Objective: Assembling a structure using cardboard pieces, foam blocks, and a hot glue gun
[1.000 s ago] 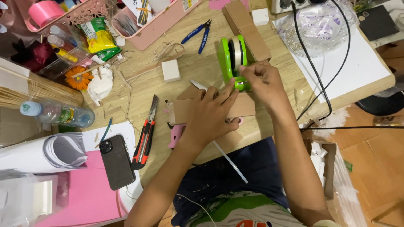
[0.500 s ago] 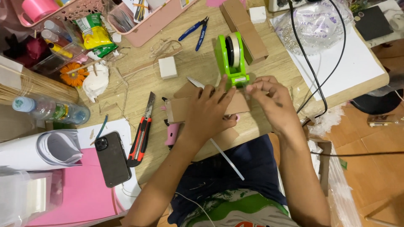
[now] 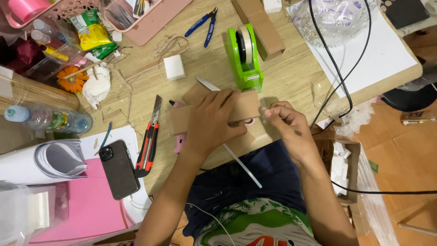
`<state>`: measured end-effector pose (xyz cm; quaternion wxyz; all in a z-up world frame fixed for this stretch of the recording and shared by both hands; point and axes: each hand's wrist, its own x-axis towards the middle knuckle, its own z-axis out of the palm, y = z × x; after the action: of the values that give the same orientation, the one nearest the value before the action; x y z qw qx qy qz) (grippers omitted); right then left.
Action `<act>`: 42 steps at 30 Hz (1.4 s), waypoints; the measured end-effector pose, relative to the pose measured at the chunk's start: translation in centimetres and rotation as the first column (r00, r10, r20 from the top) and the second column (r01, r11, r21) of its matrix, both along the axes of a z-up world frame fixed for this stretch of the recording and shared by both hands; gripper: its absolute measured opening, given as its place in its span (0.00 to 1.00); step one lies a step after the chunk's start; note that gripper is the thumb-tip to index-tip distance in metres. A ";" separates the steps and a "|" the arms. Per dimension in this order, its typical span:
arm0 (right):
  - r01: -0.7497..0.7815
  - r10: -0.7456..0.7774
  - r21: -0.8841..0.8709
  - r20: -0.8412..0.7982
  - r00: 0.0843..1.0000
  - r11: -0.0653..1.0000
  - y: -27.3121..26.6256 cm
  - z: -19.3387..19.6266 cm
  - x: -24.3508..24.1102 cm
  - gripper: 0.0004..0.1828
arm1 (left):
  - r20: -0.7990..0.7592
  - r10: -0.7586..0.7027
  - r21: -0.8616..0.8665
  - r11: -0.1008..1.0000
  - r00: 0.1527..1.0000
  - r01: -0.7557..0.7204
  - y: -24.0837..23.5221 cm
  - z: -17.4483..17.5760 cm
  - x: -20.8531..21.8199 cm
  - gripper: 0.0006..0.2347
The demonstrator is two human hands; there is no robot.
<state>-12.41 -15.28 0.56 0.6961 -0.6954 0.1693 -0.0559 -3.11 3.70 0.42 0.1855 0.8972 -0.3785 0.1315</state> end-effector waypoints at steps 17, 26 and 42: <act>0.004 -0.004 -0.002 0.019 1.000 1.000 0.4 0.3 0.0 0.17 | 0.117 -0.033 -0.074 0.996 0.993 0.042 -0.7 1.2 1.0 0.26; -0.012 0.012 -0.028 0.014 1.000 1.000 0.1 0.3 -0.2 0.17 | 0.091 -0.044 -0.110 0.992 0.995 0.054 -0.7 2.0 1.0 0.26; -0.093 0.091 -0.104 -0.024 0.996 0.990 0.0 -0.3 -0.7 0.11 | 0.056 -0.050 -0.138 0.989 0.997 0.057 -0.6 2.0 1.2 0.25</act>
<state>-13.14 -15.24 0.30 0.6588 -0.7387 0.1403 -0.0258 -1.90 3.10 2.39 0.2415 0.8678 -0.3970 0.1760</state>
